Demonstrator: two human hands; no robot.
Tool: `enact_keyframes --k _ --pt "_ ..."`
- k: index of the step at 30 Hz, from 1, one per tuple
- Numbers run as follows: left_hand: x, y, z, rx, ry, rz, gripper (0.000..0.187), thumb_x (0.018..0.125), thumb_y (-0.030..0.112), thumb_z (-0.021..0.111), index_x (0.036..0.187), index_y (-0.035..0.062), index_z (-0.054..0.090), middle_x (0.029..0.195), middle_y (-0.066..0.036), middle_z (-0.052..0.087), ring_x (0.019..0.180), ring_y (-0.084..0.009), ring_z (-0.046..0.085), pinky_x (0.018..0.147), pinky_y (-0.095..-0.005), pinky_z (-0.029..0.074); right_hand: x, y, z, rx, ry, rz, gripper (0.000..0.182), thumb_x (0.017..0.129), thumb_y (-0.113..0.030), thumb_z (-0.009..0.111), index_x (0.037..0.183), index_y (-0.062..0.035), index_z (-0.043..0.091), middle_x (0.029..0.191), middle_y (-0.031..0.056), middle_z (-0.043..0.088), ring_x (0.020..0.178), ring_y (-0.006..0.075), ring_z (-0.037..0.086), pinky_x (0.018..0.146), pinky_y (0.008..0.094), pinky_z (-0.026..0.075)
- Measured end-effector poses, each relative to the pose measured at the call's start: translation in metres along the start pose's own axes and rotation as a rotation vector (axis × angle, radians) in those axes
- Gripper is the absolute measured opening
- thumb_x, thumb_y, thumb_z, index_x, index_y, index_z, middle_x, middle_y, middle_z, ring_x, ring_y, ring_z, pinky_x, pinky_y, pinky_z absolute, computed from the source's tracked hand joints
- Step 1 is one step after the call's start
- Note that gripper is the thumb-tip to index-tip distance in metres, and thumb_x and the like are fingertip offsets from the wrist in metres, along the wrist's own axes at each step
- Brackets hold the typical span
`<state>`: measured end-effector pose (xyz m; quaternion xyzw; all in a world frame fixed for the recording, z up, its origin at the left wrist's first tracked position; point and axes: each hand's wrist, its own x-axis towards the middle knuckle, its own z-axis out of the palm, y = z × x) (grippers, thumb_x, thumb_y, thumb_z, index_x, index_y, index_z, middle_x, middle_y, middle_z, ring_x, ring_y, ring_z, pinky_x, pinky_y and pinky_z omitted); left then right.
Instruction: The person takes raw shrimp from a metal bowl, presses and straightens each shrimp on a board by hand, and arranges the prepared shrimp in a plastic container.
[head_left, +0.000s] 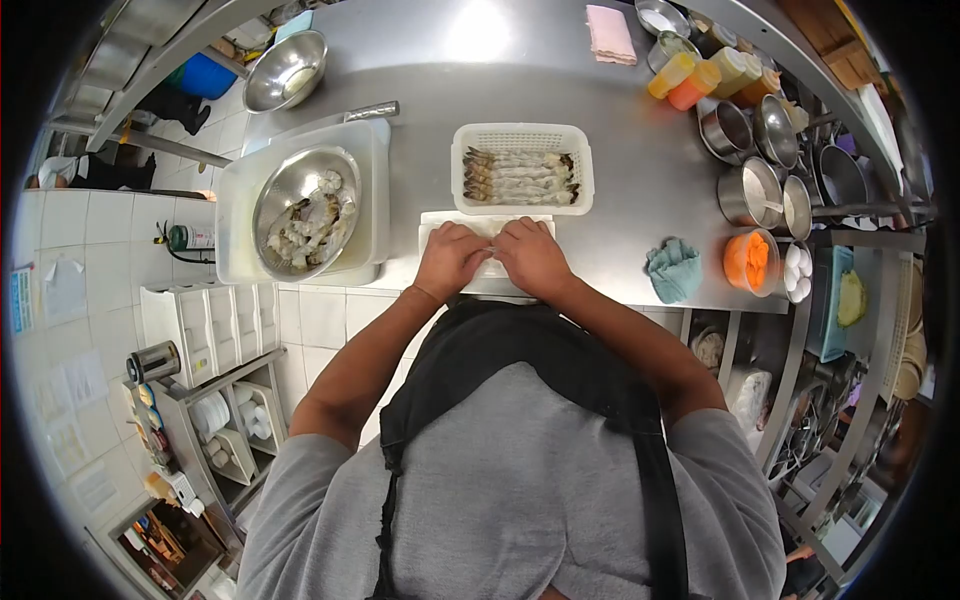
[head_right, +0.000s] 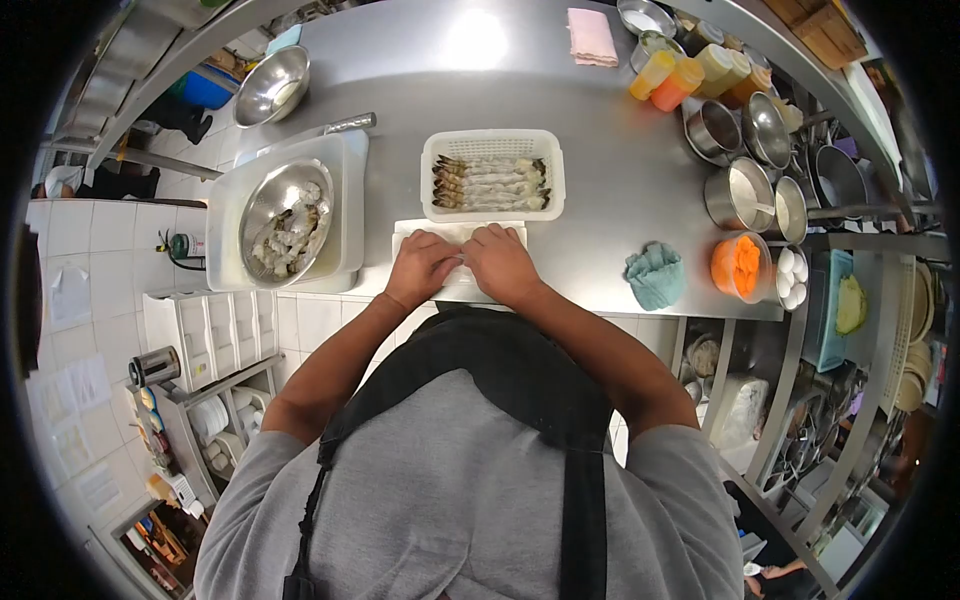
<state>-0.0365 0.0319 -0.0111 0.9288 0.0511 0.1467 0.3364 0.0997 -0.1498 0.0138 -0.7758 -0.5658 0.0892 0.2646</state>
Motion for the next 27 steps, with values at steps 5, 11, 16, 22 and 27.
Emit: enact_keyframes --k 5,11,16,22,27 --pt "0.005 -0.001 -0.007 0.103 -0.135 0.044 0.01 0.088 0.015 0.083 0.096 0.011 0.081 0.095 -0.006 0.068 0.099 -0.0315 0.064 0.091 -0.0467 0.051 0.011 0.001 0.01 -0.046 -0.118 -0.047 0.009 0.095 -0.015 0.073 0.098 -0.0073 0.077 0.102 0.0098 0.065 0.107 0.0326 0.063 0.096 0.0454 0.051" --pt "0.009 0.002 -0.016 0.096 -0.167 0.001 0.012 0.088 0.018 0.084 0.098 0.0121 0.082 0.105 -0.005 0.071 0.106 -0.0314 0.064 0.094 -0.0478 0.05 0.006 0.013 -0.006 0.135 -0.054 -0.098 0.015 0.092 -0.013 0.076 0.104 -0.0052 0.075 0.105 0.0108 0.066 0.107 0.0347 0.063 0.098 0.0465 0.053" --pt "0.006 0.008 -0.007 -0.005 -0.04 -0.032 0.016 0.085 0.024 0.087 0.099 0.0174 0.084 0.11 0.0 0.074 0.115 -0.0277 0.064 0.093 -0.0478 0.047 -0.001 0.014 -0.007 0.218 -0.01 -0.036 0.015 0.092 -0.011 0.076 0.104 -0.0049 0.072 0.103 0.0117 0.065 0.106 0.0353 0.062 0.098 0.0471 0.053" --pt "0.009 -0.001 0.008 -0.018 -0.073 0.001 0.014 0.085 0.023 0.087 0.097 0.018 0.084 0.104 0.004 0.074 0.112 -0.0249 0.064 0.091 -0.047 0.045 0.002 0.023 0.001 0.166 -0.034 -0.091 0.008 0.093 -0.011 0.072 0.099 -0.0049 0.072 0.1 0.0118 0.065 0.105 0.0353 0.062 0.097 0.0469 0.053" --pt "0.01 0.003 0.008 -0.003 -0.091 -0.024 0.016 0.084 0.019 0.087 0.1 0.0154 0.084 0.104 0.0 0.075 0.11 -0.0268 0.066 0.095 -0.0467 0.048 0.004 0.024 0.001 0.119 -0.063 -0.086 0.009 0.093 -0.012 0.071 0.097 -0.0047 0.073 0.099 0.0124 0.065 0.104 0.0356 0.063 0.096 0.0467 0.054"
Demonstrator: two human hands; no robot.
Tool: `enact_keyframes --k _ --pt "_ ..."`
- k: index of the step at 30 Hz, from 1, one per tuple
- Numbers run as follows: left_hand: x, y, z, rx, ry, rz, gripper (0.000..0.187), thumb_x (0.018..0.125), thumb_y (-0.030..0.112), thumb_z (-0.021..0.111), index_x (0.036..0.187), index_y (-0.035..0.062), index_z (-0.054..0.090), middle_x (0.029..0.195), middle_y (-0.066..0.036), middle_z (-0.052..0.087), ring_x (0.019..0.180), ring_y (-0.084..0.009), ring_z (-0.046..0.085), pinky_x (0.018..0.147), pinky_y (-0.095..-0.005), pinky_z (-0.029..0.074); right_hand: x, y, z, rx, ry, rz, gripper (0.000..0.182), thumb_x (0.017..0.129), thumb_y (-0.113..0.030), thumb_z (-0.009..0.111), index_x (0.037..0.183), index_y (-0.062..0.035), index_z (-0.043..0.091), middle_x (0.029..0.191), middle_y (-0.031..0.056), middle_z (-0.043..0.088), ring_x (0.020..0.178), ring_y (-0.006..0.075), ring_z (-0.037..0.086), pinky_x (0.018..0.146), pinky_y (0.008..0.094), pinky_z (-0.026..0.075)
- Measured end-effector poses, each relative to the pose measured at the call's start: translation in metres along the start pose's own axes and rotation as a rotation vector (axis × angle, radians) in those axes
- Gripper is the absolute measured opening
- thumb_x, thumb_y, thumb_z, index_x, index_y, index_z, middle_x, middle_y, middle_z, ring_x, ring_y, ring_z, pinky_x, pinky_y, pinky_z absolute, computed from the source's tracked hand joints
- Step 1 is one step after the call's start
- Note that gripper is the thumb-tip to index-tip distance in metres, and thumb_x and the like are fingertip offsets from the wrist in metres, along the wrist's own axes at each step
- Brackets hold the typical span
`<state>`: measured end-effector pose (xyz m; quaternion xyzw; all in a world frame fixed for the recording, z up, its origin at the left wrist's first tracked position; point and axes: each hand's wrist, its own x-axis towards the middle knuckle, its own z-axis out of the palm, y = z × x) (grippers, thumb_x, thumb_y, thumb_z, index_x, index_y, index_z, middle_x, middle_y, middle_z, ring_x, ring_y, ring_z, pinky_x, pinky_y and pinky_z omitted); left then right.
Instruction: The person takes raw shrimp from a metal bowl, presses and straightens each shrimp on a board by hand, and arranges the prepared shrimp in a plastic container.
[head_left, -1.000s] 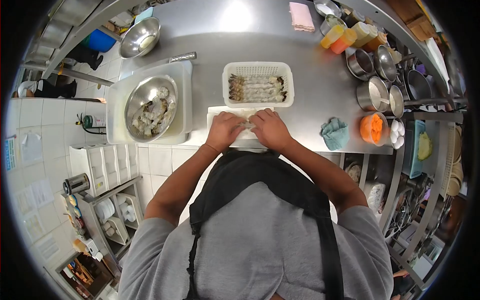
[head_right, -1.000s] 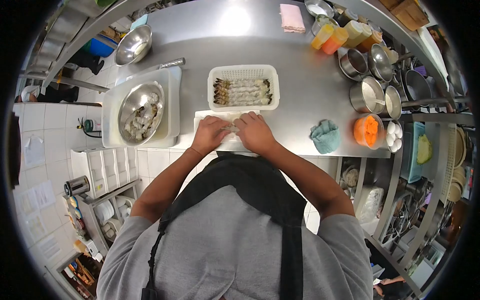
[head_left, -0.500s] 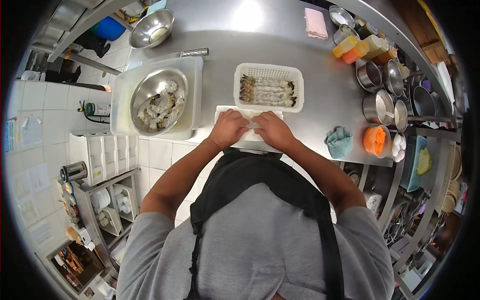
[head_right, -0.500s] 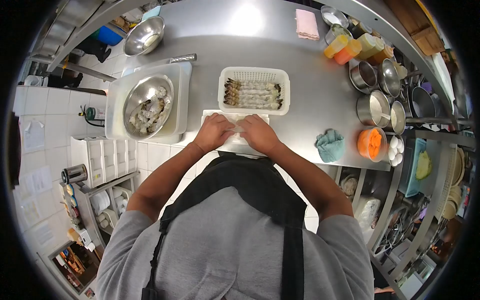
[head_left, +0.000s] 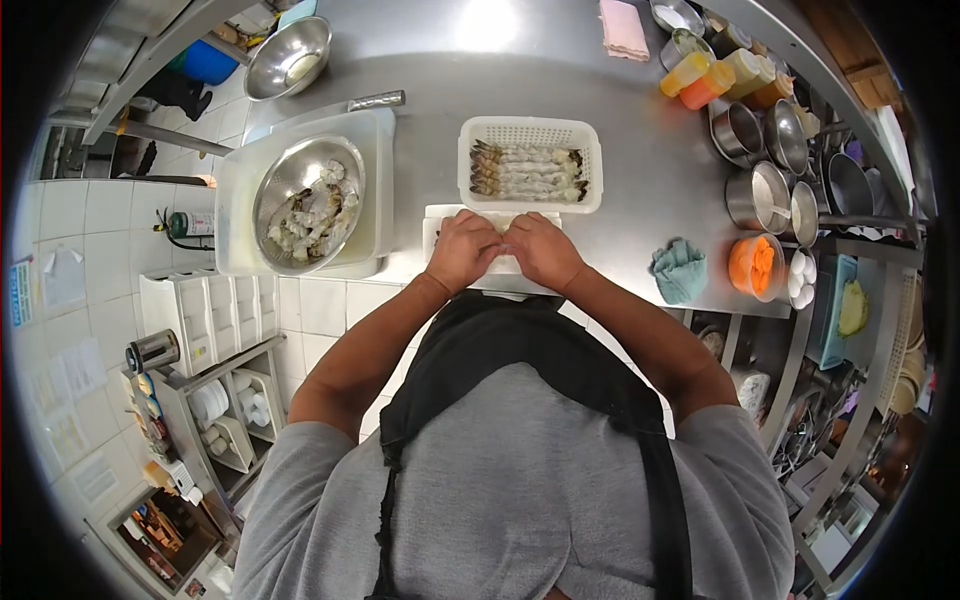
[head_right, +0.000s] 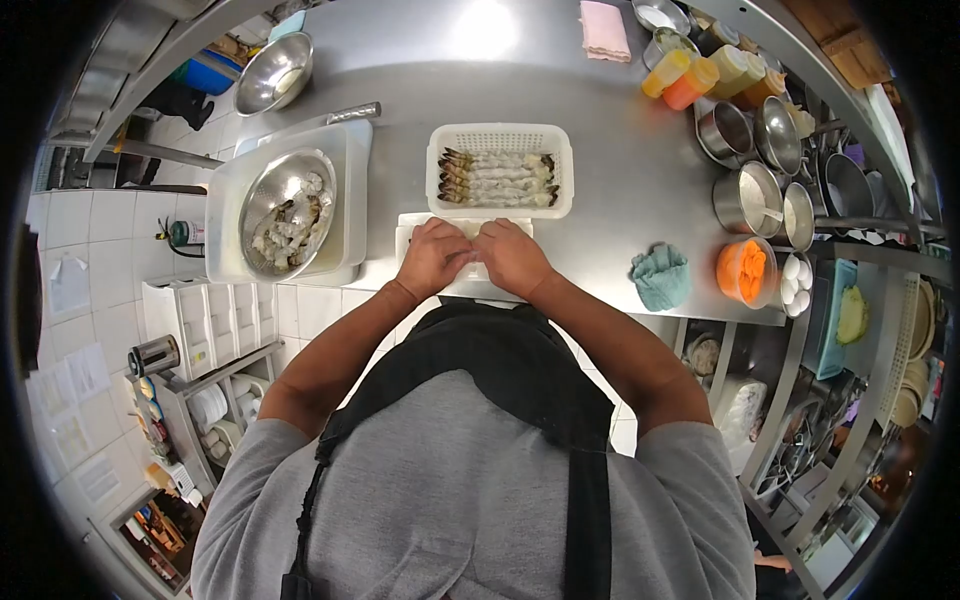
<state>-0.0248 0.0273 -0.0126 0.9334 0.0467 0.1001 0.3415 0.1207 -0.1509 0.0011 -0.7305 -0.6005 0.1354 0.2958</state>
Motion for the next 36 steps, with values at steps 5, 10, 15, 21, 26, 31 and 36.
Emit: enact_keyframes --k 5,10,15,21,26,31,36 --pt "0.0 -0.002 -0.004 -0.003 -0.015 -0.002 0.022 0.085 0.02 0.087 0.106 0.0157 0.084 0.107 -0.002 0.075 0.112 -0.0286 0.066 0.097 -0.0476 0.048 0.0 0.0 -0.004 -0.036 -0.043 0.015 0.011 0.094 -0.013 0.072 0.1 -0.0043 0.074 0.101 0.0128 0.066 0.106 0.0352 0.064 0.098 0.0478 0.054" --pt "-0.015 -0.003 -0.027 -0.019 0.073 -0.077 0.029 0.087 0.018 0.086 0.116 0.0147 0.081 0.109 -0.005 0.074 0.111 -0.0312 0.067 0.098 -0.0475 0.05 0.001 -0.024 -0.007 -0.052 0.045 -0.005 0.015 0.094 -0.015 0.075 0.106 -0.0053 0.072 0.105 0.0132 0.066 0.109 0.0361 0.063 0.099 0.0518 0.05" --pt "-0.019 -0.012 -0.033 0.028 -0.002 -0.053 0.016 0.088 0.017 0.085 0.103 0.0138 0.079 0.104 -0.004 0.073 0.108 -0.0314 0.066 0.094 -0.0476 0.05 0.022 -0.024 0.025 0.005 0.071 0.023 0.014 0.093 -0.016 0.076 0.101 -0.0065 0.07 0.102 0.0134 0.065 0.107 0.0356 0.063 0.094 0.0501 0.049" --pt "-0.022 -0.016 -0.029 0.026 0.036 -0.015 0.008 0.088 0.015 0.081 0.095 0.0134 0.079 0.101 -0.003 0.072 0.108 -0.0302 0.066 0.092 -0.0474 0.049 0.025 -0.021 0.03 -0.028 0.049 -0.012 0.008 0.093 -0.014 0.072 0.092 -0.006 0.071 0.096 0.0131 0.065 0.104 0.0351 0.064 0.094 0.0484 0.05" --pt "-0.023 -0.018 -0.023 0.05 0.056 -0.015 0.006 0.088 0.016 0.081 0.093 0.0139 0.08 0.1 -0.003 0.072 0.108 -0.0293 0.066 0.092 -0.0475 0.048 0.03 -0.026 0.027 -0.104 -0.039 0.012 0.006 0.09 -0.008 0.069 0.093 -0.0061 0.073 0.098 0.0137 0.066 0.106 0.0353 0.065 0.095 0.0485 0.05" --pt "-0.022 -0.019 -0.019 0.092 0.066 -0.005 0.006 0.088 0.018 0.081 0.094 0.0147 0.081 0.1 -0.002 0.072 0.109 -0.0284 0.066 0.092 -0.0474 0.047 0.03 -0.023 0.025 -0.138 -0.07 -0.001 0.008 0.09 -0.008 0.069 0.095 -0.0061 0.075 0.099 0.0139 0.067 0.107 0.0352 0.065 0.096 0.0487 0.05" --pt "-0.027 -0.013 -0.035 0.148 0.107 -0.034 0.007 0.089 0.02 0.082 0.095 0.0158 0.082 0.099 -0.001 0.072 0.108 -0.027 0.066 0.092 -0.0478 0.046 0.025 -0.037 0.01 -0.201 -0.075 0.014 0.009 0.092 -0.012 0.07 0.096 -0.0067 0.075 0.1 0.0128 0.068 0.106 0.0345 0.065 0.096 0.0489 0.05"
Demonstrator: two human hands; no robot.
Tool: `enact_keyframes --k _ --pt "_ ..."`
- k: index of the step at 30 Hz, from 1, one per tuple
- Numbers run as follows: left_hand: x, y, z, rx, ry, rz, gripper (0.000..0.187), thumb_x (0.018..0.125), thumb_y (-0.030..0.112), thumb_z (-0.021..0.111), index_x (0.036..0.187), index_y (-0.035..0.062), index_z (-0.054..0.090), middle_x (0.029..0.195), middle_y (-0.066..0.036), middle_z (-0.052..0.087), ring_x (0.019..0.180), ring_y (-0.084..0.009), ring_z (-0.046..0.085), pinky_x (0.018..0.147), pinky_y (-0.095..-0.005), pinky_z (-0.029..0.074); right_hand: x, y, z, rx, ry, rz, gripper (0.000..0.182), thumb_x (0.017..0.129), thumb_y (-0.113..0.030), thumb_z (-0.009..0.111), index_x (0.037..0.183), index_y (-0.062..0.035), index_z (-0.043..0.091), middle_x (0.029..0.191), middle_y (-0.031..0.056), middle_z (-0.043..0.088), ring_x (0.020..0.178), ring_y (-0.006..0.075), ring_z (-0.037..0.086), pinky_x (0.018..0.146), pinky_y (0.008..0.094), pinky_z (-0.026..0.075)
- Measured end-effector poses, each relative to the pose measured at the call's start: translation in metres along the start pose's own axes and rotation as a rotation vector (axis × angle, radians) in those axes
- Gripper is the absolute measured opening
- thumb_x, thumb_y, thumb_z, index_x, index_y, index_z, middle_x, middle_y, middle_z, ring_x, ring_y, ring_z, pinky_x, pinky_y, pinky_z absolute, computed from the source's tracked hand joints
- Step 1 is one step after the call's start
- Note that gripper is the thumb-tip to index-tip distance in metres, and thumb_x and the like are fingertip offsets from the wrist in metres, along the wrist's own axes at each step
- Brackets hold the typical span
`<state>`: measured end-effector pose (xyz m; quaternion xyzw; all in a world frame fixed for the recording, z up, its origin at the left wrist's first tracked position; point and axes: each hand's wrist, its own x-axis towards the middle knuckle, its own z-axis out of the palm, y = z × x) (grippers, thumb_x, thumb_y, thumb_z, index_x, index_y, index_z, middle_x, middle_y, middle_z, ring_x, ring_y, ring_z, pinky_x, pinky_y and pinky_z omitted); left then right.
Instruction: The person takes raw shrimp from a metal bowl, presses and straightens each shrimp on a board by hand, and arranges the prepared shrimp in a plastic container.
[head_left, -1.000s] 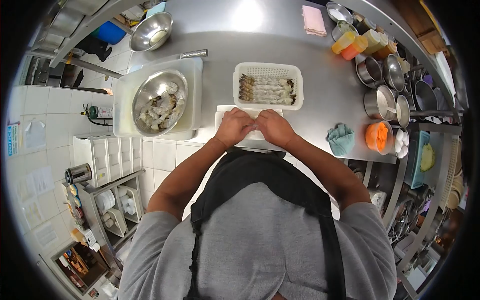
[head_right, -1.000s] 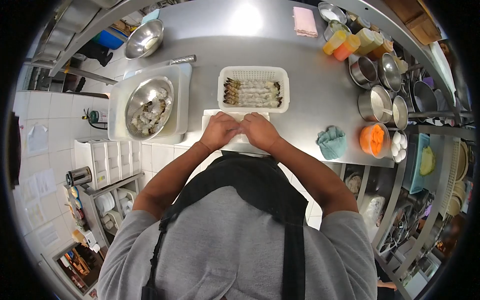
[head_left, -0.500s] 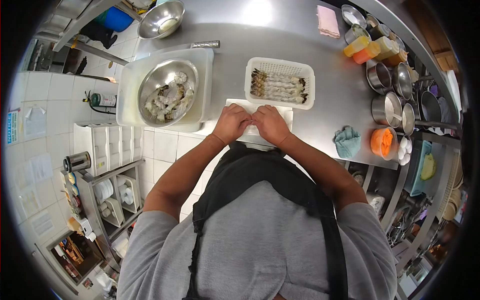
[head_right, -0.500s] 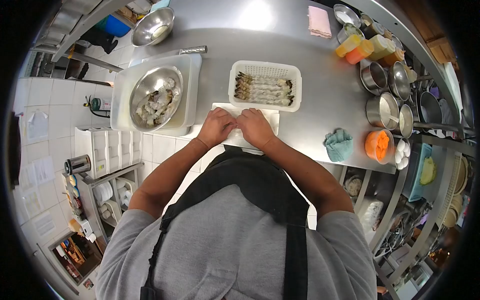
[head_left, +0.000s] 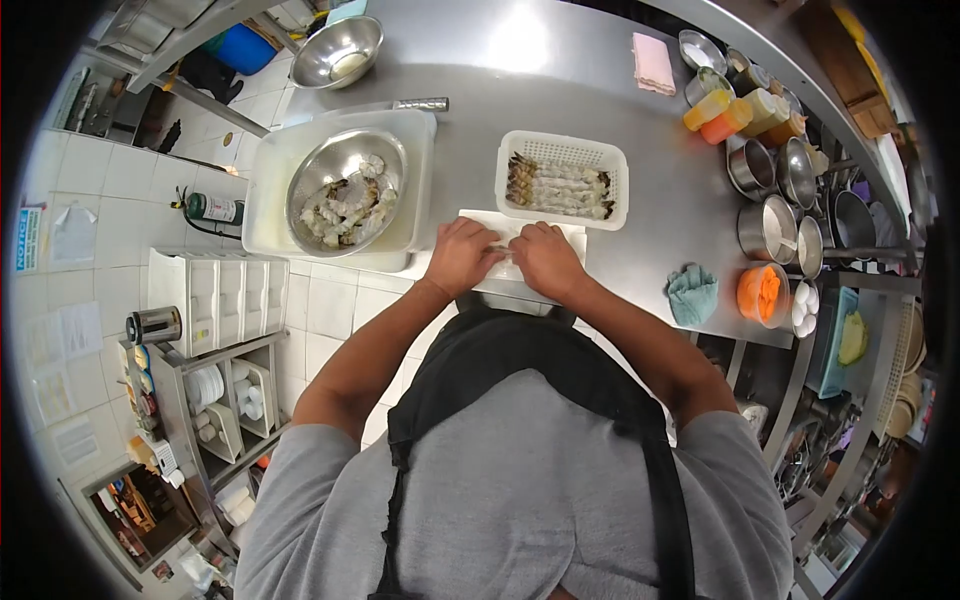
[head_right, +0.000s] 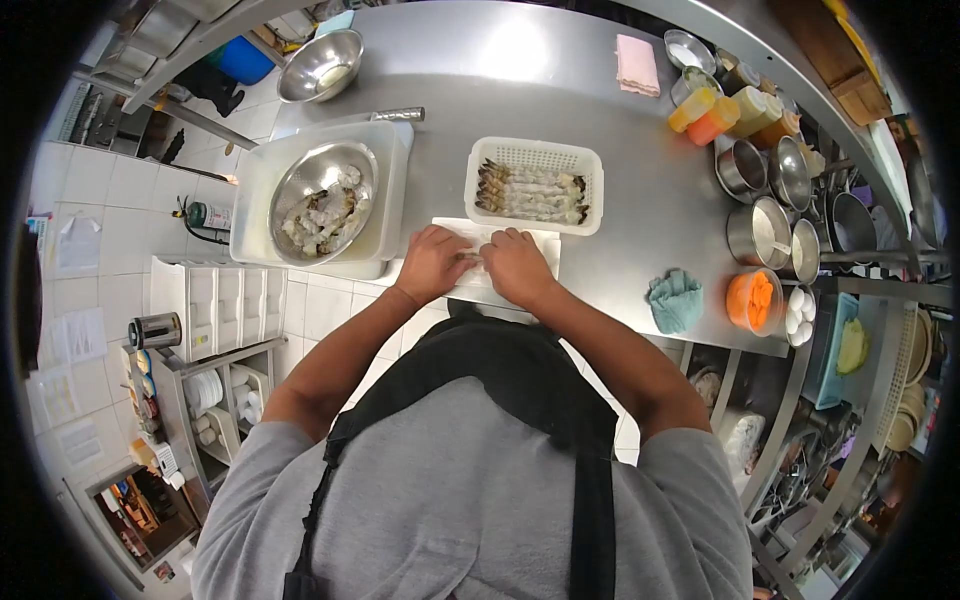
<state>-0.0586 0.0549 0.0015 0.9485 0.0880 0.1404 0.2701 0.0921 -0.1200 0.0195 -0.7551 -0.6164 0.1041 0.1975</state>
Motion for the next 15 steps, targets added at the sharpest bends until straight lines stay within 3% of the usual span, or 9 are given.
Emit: enact_keyframes --k 3,15 --pt "-0.016 -0.007 0.001 -0.004 0.054 -0.027 0.007 0.087 0.021 0.083 0.094 0.0169 0.083 0.097 0.001 0.071 0.108 -0.0258 0.066 0.093 -0.0485 0.044 0.005 -0.013 0.006 0.08 0.124 0.017 0.01 0.093 -0.016 0.071 0.096 -0.0076 0.076 0.1 0.0113 0.068 0.106 0.0338 0.065 0.095 0.0481 0.05" --pt "-0.02 -0.014 0.01 0.066 0.037 -0.013 0.008 0.089 0.02 0.08 0.096 0.0158 0.082 0.097 0.0 0.073 0.107 -0.0279 0.065 0.088 -0.0486 0.049 0.02 -0.022 0.038 -0.032 0.077 0.074 0.008 0.091 -0.015 0.071 0.093 -0.0086 0.077 0.1 0.0095 0.071 0.106 0.0311 0.067 0.094 0.0478 0.049"
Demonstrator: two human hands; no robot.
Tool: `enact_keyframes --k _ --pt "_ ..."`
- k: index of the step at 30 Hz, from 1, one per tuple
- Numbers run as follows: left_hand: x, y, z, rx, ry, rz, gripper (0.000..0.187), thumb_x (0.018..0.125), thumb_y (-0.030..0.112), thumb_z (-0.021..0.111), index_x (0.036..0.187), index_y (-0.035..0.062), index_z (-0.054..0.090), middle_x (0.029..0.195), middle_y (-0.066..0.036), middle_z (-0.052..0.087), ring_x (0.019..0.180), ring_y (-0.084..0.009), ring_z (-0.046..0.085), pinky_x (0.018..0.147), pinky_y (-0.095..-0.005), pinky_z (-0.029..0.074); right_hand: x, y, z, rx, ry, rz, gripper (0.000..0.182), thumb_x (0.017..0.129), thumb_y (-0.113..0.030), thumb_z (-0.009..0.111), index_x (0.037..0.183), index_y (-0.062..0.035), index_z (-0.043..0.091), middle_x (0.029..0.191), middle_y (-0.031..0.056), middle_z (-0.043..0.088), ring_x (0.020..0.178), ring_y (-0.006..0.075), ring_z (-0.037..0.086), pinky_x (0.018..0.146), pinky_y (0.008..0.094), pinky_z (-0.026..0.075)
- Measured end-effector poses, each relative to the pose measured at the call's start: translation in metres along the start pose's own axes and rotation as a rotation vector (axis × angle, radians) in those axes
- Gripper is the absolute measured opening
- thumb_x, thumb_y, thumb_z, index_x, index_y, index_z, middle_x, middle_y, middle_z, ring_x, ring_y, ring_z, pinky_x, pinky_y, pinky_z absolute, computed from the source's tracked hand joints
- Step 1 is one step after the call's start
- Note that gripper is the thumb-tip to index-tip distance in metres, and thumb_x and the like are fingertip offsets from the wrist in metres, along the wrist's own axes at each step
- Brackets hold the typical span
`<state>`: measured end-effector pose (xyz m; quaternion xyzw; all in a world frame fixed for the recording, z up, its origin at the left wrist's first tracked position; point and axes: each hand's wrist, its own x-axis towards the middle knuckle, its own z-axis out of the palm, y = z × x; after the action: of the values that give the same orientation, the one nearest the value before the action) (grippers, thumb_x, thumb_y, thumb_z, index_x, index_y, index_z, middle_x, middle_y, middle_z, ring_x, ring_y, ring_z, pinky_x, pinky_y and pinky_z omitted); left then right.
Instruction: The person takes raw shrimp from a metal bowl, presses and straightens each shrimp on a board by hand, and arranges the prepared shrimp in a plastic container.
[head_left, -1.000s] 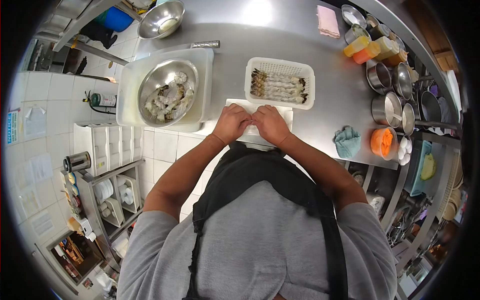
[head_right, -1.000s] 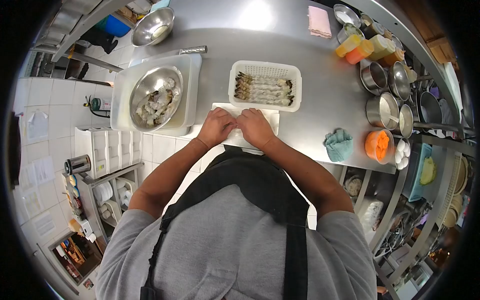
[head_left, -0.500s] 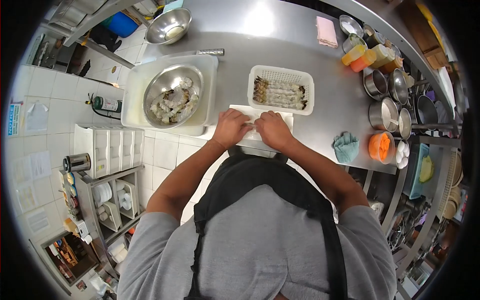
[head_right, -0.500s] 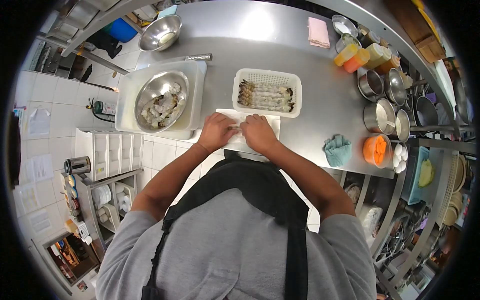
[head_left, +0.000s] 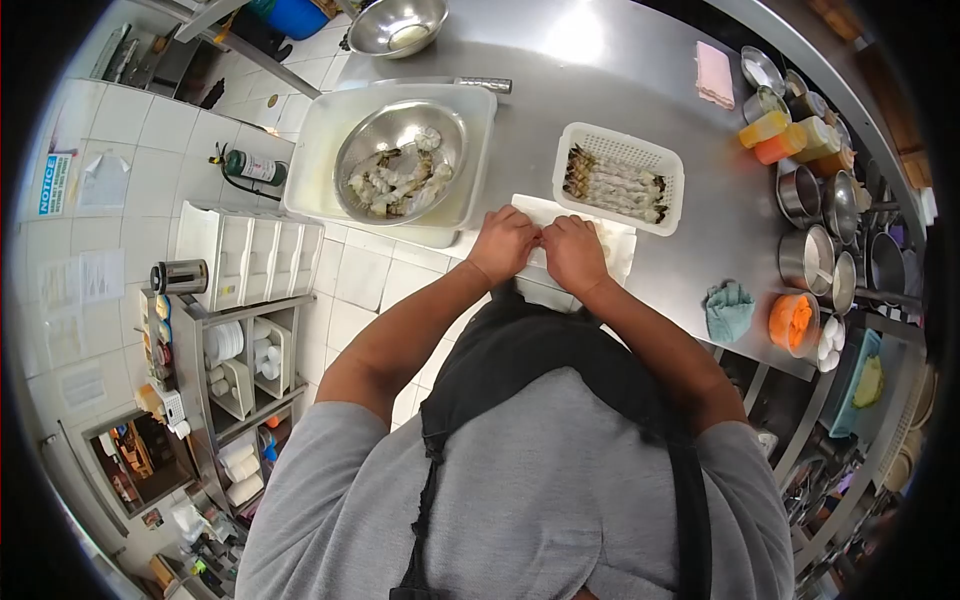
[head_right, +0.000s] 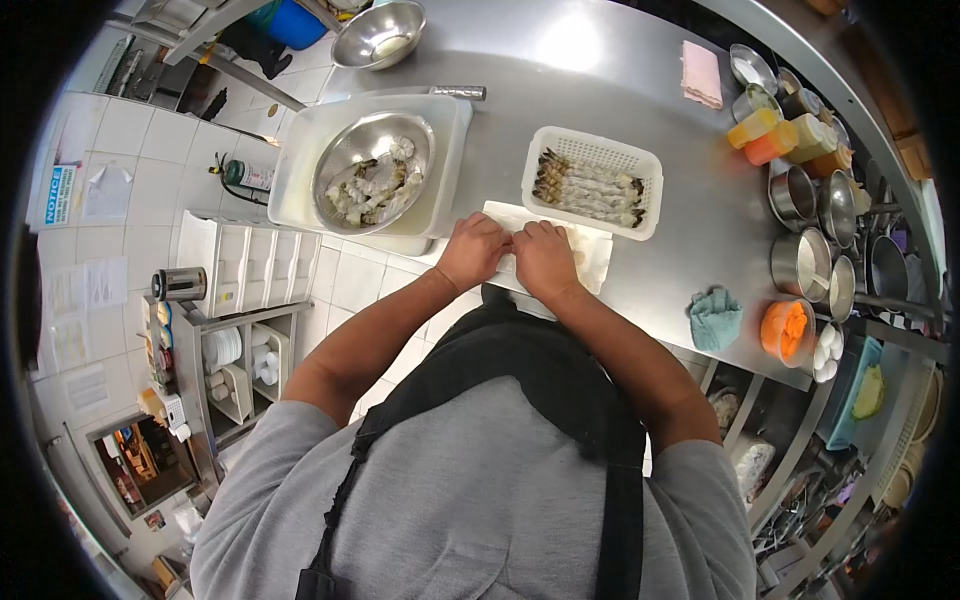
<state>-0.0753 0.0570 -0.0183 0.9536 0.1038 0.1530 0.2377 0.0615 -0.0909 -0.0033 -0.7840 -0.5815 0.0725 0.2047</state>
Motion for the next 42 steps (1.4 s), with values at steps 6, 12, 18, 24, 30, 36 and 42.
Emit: enact_keyframes --k 6,12,18,24,30,36,42 --pt "0.006 0.003 -0.002 0.059 -0.09 -0.036 0.005 0.088 0.016 0.078 0.091 0.0127 0.079 0.095 -0.003 0.074 0.107 -0.0317 0.067 0.087 -0.0498 0.053 0.003 -0.007 -0.001 -0.025 -0.002 0.023 0.011 0.089 -0.011 0.069 0.093 -0.0091 0.078 0.099 0.0103 0.073 0.105 0.0308 0.069 0.093 0.0485 0.049" --pt "0.013 0.007 -0.005 0.162 -0.176 -0.046 0.006 0.085 0.016 0.075 0.085 0.01 0.077 0.091 -0.008 0.074 0.103 -0.0357 0.069 0.086 -0.0526 0.055 0.005 -0.01 0.003 -0.11 -0.033 0.002 0.014 0.089 -0.015 0.068 0.093 -0.0081 0.079 0.099 0.0116 0.074 0.103 0.0313 0.07 0.094 0.0484 0.049" --pt "0.008 -0.004 -0.001 0.098 -0.16 -0.037 0.011 0.086 0.023 0.08 0.089 0.0125 0.079 0.096 -0.009 0.075 0.108 -0.0362 0.069 0.089 -0.0563 0.054 -0.011 0.004 -0.026 -0.09 -0.069 -0.098 0.015 0.089 -0.015 0.073 0.101 -0.0072 0.078 0.107 0.0134 0.072 0.113 0.0329 0.067 0.093 0.0502 0.051" --pt "0.018 0.049 -0.008 0.077 -0.006 -0.016 0.033 0.081 0.029 0.09 0.111 0.017 0.082 0.11 -0.004 0.073 0.121 -0.0287 0.061 0.099 -0.053 0.043 -0.05 0.052 -0.051 0.042 -0.031 0.024 0.024 0.091 -0.016 0.079 0.111 -0.0031 0.075 0.111 0.0152 0.07 0.112 0.0375 0.065 0.098 0.0499 0.055" --pt "0.017 0.048 0.028 -0.019 -0.134 -0.114 0.031 0.085 0.028 0.087 0.113 0.0165 0.082 0.112 -0.003 0.074 0.122 -0.0281 0.062 0.1 -0.0527 0.043 -0.054 0.072 -0.045 0.138 -0.049 -0.039 0.02 0.094 -0.016 0.077 0.109 -0.0041 0.075 0.109 0.0136 0.069 0.111 0.0361 0.065 0.101 0.0481 0.055" --pt "0.002 0.031 -0.007 0.13 0.019 -0.054 0.017 0.086 0.026 0.085 0.1 0.0174 0.084 0.104 0.0 0.076 0.12 -0.0274 0.064 0.101 -0.0522 0.043 -0.058 0.07 -0.063 0.128 -0.013 -0.081 0.02 0.094 -0.015 0.076 0.11 -0.0039 0.077 0.106 0.0136 0.069 0.11 0.0366 0.064 0.101 0.0481 0.054" --pt "-0.008 0.012 -0.018 0.091 0.017 -0.022 0.013 0.087 0.022 0.084 0.099 0.0167 0.086 0.101 0.001 0.076 0.122 -0.0279 0.064 0.106 -0.051 0.045 -0.055 0.081 -0.052 0.11 -0.065 -0.083 0.013 0.093 -0.014 0.075 0.101 -0.0039 0.075 0.102 0.0151 0.069 0.107 0.0372 0.066 0.098 0.0482 0.055"
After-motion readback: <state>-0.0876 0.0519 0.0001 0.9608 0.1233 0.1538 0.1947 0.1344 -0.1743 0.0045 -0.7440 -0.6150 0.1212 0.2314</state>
